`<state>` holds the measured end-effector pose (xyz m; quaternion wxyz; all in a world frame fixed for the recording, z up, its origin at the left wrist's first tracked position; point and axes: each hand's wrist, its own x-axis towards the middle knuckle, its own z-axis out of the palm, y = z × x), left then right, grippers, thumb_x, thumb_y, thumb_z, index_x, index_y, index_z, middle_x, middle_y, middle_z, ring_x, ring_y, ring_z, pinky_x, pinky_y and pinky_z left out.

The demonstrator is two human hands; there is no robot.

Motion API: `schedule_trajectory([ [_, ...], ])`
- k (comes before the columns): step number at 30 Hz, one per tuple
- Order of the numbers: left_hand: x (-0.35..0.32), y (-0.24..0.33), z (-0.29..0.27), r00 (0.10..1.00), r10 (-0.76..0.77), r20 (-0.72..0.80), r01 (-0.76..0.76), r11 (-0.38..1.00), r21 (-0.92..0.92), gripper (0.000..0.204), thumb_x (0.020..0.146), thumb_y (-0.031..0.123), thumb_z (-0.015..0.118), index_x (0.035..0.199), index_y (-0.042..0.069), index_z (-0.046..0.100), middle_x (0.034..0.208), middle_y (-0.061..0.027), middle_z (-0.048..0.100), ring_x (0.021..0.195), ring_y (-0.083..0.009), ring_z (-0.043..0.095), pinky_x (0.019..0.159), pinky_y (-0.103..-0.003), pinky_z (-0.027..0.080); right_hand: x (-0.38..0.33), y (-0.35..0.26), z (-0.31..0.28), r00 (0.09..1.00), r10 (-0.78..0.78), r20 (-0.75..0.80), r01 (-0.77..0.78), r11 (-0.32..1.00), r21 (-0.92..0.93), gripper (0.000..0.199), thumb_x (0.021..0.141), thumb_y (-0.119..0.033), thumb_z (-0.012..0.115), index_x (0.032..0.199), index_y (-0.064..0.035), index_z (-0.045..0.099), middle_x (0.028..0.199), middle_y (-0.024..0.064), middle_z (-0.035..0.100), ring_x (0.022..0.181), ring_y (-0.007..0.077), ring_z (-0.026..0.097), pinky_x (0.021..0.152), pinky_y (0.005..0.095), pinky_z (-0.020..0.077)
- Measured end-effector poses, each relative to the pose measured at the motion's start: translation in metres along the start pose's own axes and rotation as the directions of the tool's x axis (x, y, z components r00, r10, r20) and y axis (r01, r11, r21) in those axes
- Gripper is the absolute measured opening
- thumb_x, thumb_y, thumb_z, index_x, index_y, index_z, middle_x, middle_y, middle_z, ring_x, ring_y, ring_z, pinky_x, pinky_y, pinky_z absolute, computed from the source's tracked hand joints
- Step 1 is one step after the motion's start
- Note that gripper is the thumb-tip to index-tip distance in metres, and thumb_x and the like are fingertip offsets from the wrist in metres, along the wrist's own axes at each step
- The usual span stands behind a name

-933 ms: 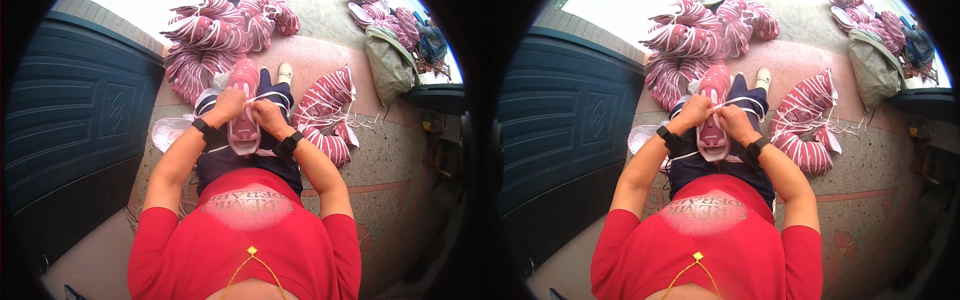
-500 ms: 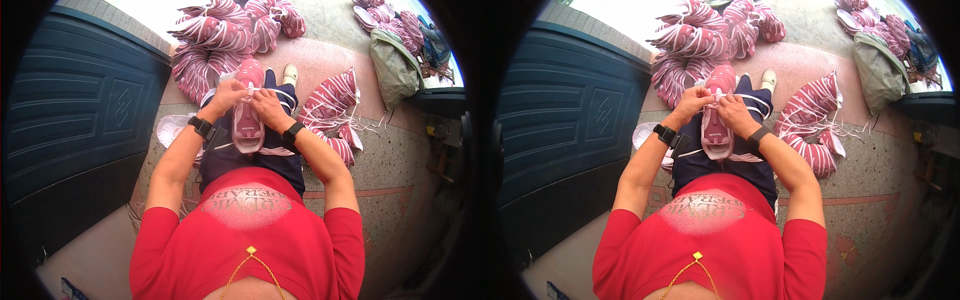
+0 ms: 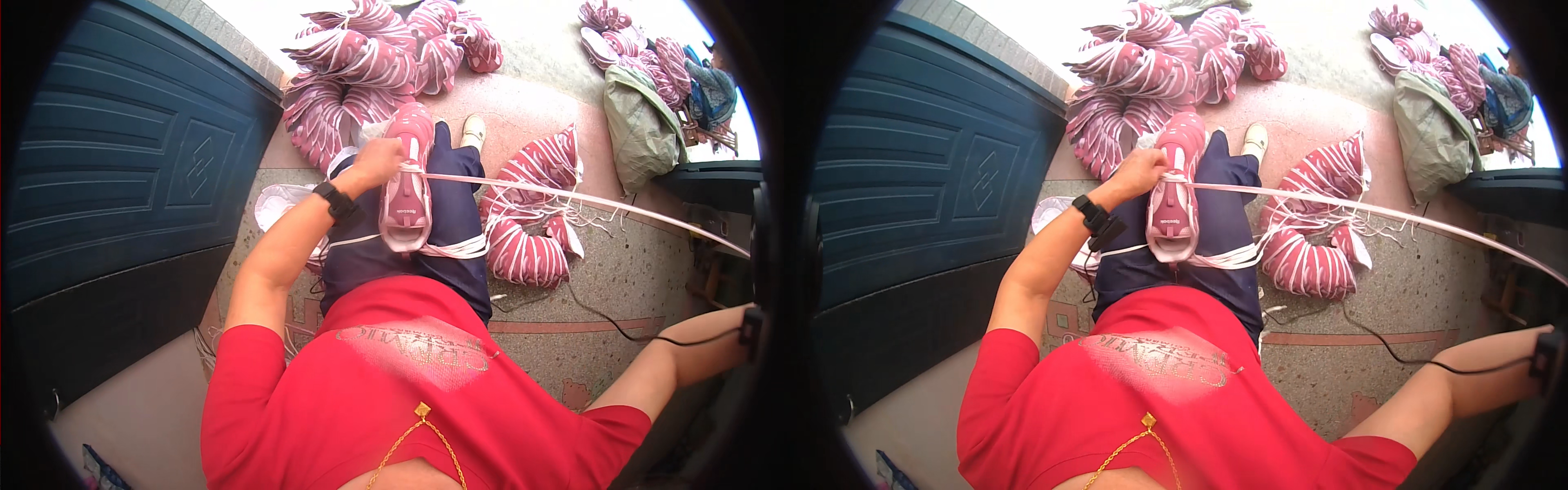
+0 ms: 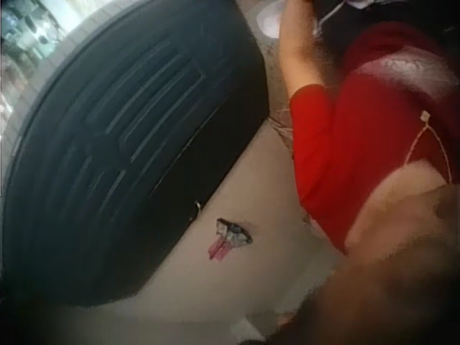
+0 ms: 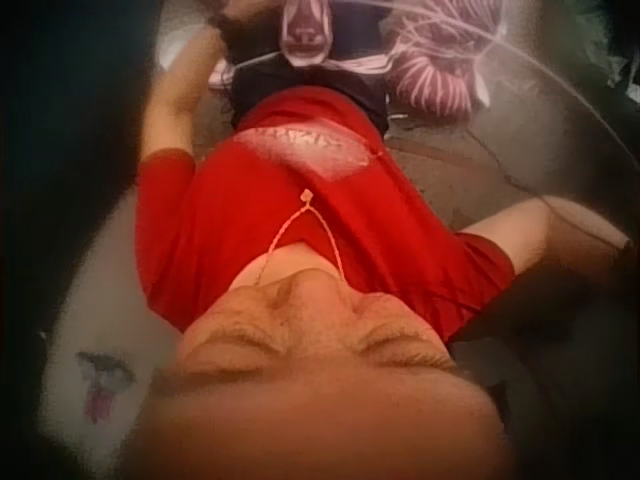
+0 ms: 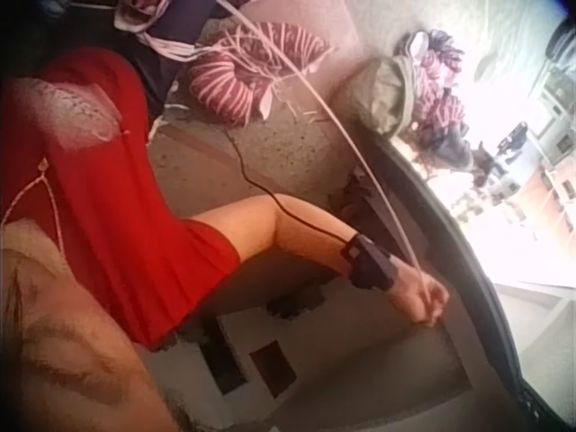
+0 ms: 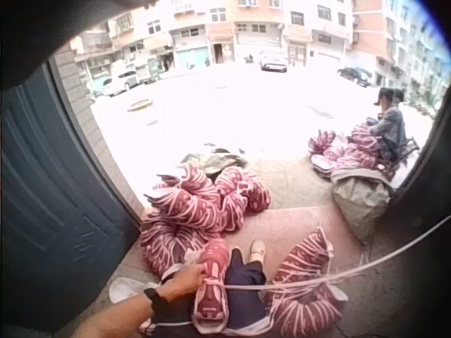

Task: The person sits on the floor and repeatedly threads a long pink shoelace through the eyelets of a pink sneaker held in their lap. They pull the lace through multiple times, adjusting the loops and tension, but do not complete a final knot or finish the shoe.

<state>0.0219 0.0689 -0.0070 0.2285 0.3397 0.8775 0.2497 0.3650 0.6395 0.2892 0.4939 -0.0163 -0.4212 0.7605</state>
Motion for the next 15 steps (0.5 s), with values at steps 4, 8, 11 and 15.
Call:
schedule_trajectory([
  [4, -0.012, -0.035, 0.007, 0.985, 0.004, -0.173, 0.013, 0.995, 0.099, 0.022, 0.080, 0.013, 0.063, 0.100, 0.005, 0.059, 0.093, -0.0148, 0.064, 0.096, -0.0363, 0.055, 0.081, -0.042, 0.046, -0.030, 0.111, 0.016, 0.988, 0.142, -0.057, -0.153, 0.937, -0.315, 0.022, 0.086, -0.011, 0.054, 0.105, -0.0027, 0.059, 0.099, 0.0092, 0.061, 0.083, 0.0176, 0.058, 0.071, 0.0291, 0.0476],
  [8, -0.017, -0.045, 0.017, 0.991, 0.038, -0.132, -0.019, 0.990, 0.142, 0.020, 0.081, 0.014, 0.063, 0.099, 0.007, 0.060, 0.093, -0.0139, 0.064, 0.094, -0.0336, 0.056, 0.079, -0.042, 0.046, -0.162, 0.297, 0.106, 0.684, 0.729, -0.017, -0.389, 0.345, -0.854, 0.025, 0.090, -0.017, 0.055, 0.110, -0.0029, 0.060, 0.103, 0.0076, 0.062, 0.086, 0.0145, 0.058, 0.073, 0.0281, 0.0483],
  [11, -0.021, -0.042, 0.013, 0.979, 0.151, -0.136, -0.130, 0.979, 0.155, 0.011, 0.084, 0.012, 0.060, 0.093, 0.007, 0.065, 0.086, -0.0136, 0.064, 0.089, -0.0320, 0.057, 0.078, -0.041, 0.047, -0.279, 0.394, 0.157, 0.493, 0.793, 0.358, -0.033, 0.429, -0.903, 0.022, 0.089, -0.023, 0.060, 0.094, -0.0026, 0.066, 0.087, 0.0046, 0.065, 0.076, 0.0118, 0.058, 0.067, 0.0289, 0.0486],
  [15, -0.031, -0.037, -0.008, 0.987, 0.112, -0.111, -0.129, 0.979, -0.160, 0.014, 0.086, 0.009, 0.056, 0.096, 0.004, 0.064, 0.076, -0.0085, 0.061, 0.069, -0.0208, 0.058, 0.065, -0.031, 0.048, -0.348, 0.439, 0.193, 0.505, 0.811, 0.296, 0.244, 0.194, -0.950, 0.021, 0.082, -0.023, 0.060, 0.086, -0.0036, 0.067, 0.072, 0.0155, 0.065, 0.070, 0.0307, 0.065, 0.064, 0.0395, 0.0515],
])
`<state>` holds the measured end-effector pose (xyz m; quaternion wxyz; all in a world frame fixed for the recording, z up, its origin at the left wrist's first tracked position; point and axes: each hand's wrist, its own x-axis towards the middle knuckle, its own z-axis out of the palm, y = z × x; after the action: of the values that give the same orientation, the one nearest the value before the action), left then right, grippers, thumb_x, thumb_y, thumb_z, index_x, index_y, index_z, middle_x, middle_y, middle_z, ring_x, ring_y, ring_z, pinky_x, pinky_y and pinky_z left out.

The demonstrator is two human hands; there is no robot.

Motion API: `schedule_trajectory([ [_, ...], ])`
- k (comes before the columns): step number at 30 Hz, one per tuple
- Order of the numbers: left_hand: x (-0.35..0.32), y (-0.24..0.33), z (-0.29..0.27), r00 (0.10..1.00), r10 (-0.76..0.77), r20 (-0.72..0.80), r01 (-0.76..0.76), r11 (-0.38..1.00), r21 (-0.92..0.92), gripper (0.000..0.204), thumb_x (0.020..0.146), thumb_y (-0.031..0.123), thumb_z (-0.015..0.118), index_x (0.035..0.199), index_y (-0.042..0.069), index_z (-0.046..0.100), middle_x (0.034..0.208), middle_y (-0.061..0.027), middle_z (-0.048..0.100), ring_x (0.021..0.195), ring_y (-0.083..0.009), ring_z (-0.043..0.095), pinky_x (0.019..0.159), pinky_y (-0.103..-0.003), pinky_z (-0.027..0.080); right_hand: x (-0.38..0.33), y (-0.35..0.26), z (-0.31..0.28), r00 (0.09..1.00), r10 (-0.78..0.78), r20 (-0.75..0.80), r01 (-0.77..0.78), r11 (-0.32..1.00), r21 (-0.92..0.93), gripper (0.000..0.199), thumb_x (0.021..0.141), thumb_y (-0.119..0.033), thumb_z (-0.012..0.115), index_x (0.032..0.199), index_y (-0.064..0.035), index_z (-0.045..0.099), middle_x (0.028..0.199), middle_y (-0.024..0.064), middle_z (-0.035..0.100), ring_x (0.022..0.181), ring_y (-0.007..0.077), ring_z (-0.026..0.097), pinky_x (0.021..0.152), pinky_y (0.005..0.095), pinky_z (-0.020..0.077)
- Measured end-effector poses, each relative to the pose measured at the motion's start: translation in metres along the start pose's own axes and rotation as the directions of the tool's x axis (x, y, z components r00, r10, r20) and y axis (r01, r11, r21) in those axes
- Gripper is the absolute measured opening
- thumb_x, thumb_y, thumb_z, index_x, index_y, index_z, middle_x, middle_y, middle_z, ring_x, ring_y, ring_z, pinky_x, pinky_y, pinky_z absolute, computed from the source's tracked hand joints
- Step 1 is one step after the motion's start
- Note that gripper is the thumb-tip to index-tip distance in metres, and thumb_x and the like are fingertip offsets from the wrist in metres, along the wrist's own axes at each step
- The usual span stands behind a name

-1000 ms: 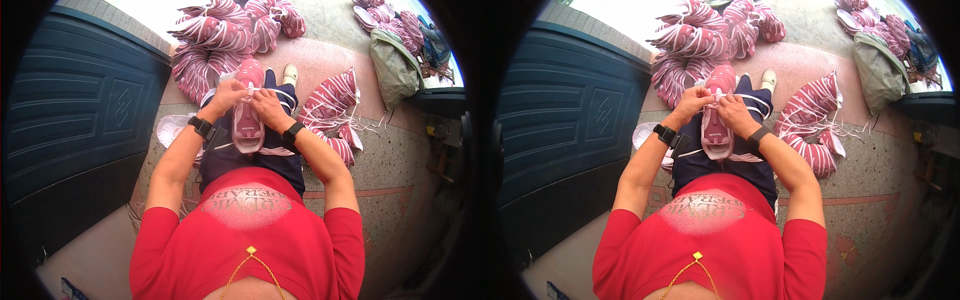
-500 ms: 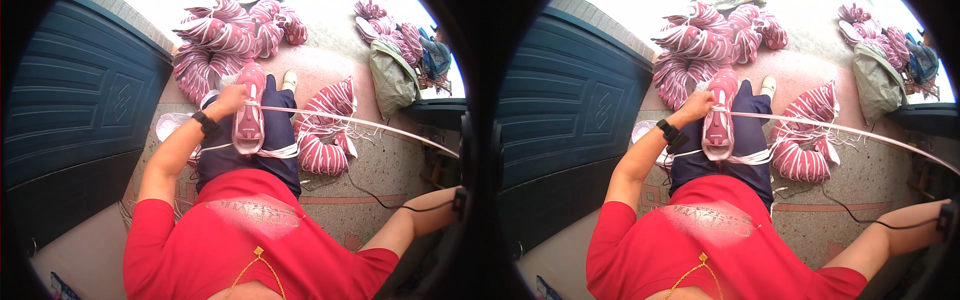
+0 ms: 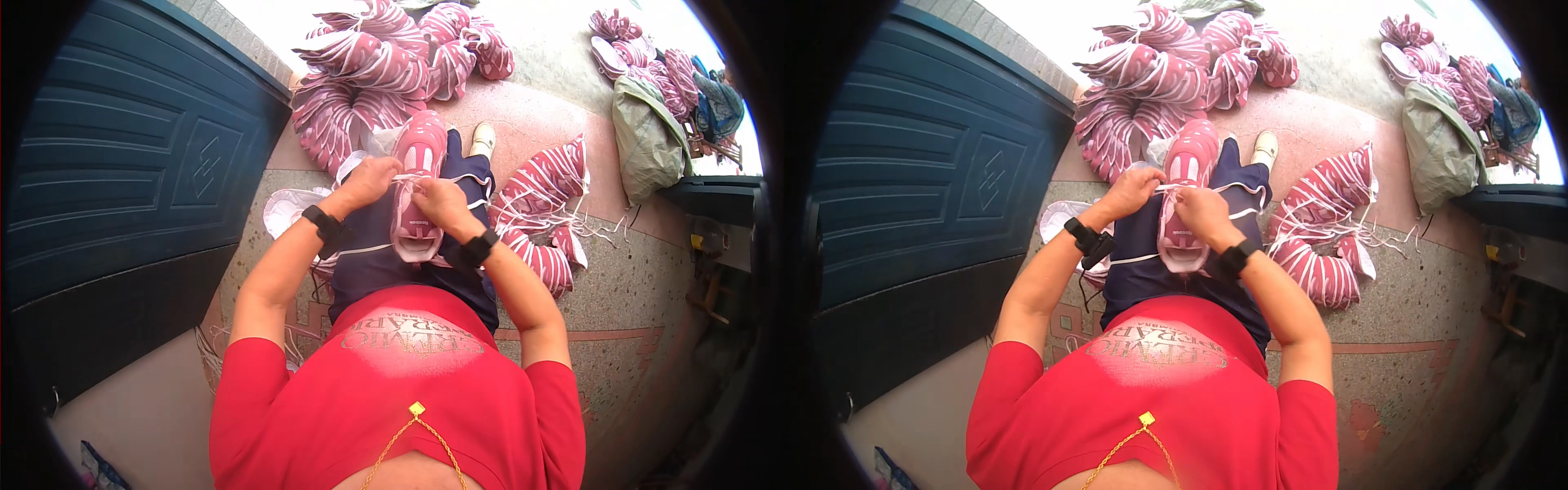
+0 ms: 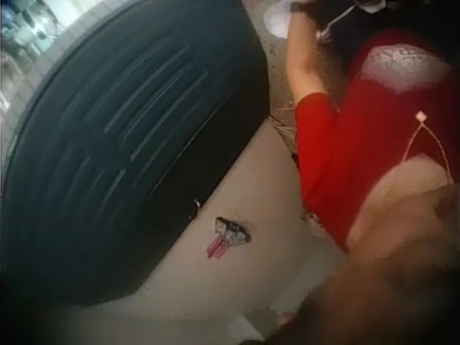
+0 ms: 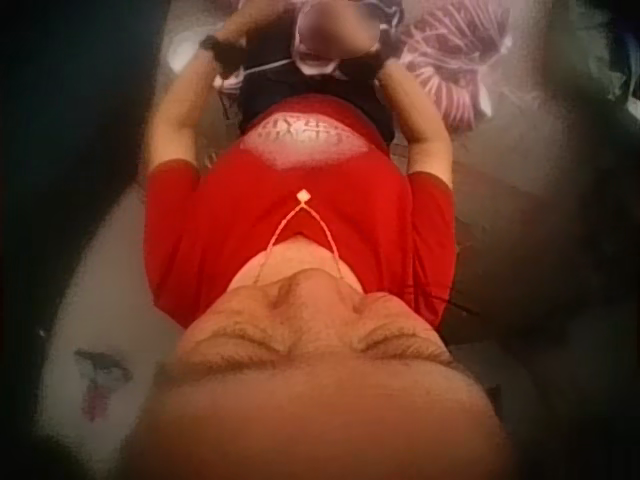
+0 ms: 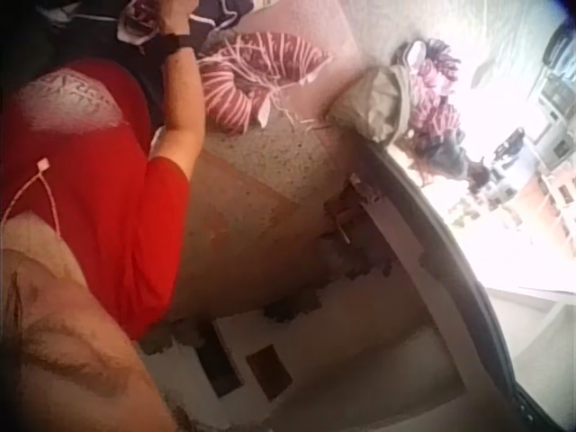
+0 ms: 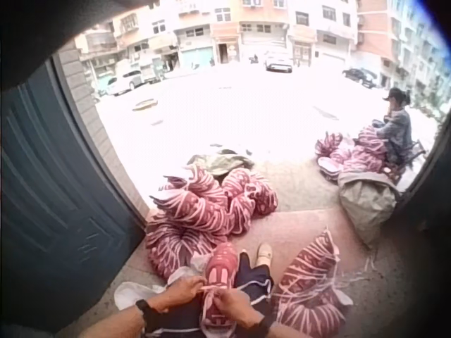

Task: The person sits on the floor and repeatedly threads a long pink shoelace through the eyelets of a pink sneaker held in their lap. They pull the lace through multiple times, adjusting the loops and tension, but do not complete a final knot or finish the shoe.

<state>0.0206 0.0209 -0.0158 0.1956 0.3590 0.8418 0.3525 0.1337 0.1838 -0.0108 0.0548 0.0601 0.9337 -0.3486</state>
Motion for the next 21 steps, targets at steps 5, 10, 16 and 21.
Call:
schedule_trajectory([
  [5, 0.007, 0.007, -0.021, 0.899, -0.370, 0.234, 0.429, 0.637, -0.641, 0.022, 0.089, 0.010, 0.057, 0.110, 0.003, 0.055, 0.072, 0.0051, 0.050, 0.062, -0.0026, 0.045, 0.056, -0.017, 0.039, 0.009, -0.021, 0.012, 0.996, -0.026, -0.091, 0.007, 0.980, -0.201, 0.016, 0.080, -0.017, 0.056, 0.075, -0.0045, 0.064, 0.072, 0.0156, 0.065, 0.068, 0.0316, 0.066, 0.059, 0.0427, 0.0518],
  [10, 0.010, 0.012, -0.031, 0.883, -0.399, 0.248, 0.443, 0.534, -0.720, 0.024, 0.087, 0.008, 0.058, 0.111, 0.004, 0.055, 0.069, 0.0051, 0.051, 0.058, -0.0020, 0.045, 0.051, -0.016, 0.037, 0.019, -0.008, 0.034, 0.982, -0.173, 0.074, 0.188, 0.872, -0.451, 0.015, 0.079, -0.014, 0.054, 0.075, -0.0023, 0.064, 0.082, 0.0163, 0.065, 0.071, 0.0296, 0.067, 0.059, 0.0413, 0.0524],
  [16, 0.008, 0.007, -0.034, 0.839, -0.477, 0.261, 0.490, 0.456, -0.743, 0.024, 0.086, 0.005, 0.056, 0.110, 0.005, 0.055, 0.068, 0.0051, 0.052, 0.052, -0.0023, 0.044, 0.046, -0.016, 0.033, -0.001, -0.036, -0.109, 0.935, -0.221, 0.278, 0.088, 0.903, 0.421, 0.019, 0.092, -0.017, 0.043, 0.087, -0.0061, 0.057, 0.074, 0.0067, 0.050, 0.067, 0.0207, 0.049, 0.059, 0.0315, 0.0419],
  [21, 0.025, 0.002, -0.032, 0.719, -0.555, 0.418, 0.688, 0.489, -0.536, 0.024, 0.086, 0.009, 0.052, 0.110, 0.007, 0.055, 0.067, 0.0044, 0.052, 0.050, -0.0036, 0.043, 0.044, -0.023, 0.033, -0.118, 0.008, -0.398, 0.843, -0.151, -0.516, 0.481, -0.216, 0.849, 0.012, 0.095, -0.011, 0.042, 0.086, -0.0068, 0.048, 0.069, -0.0031, 0.039, 0.060, 0.0069, 0.036, 0.053, 0.0234, 0.0296],
])
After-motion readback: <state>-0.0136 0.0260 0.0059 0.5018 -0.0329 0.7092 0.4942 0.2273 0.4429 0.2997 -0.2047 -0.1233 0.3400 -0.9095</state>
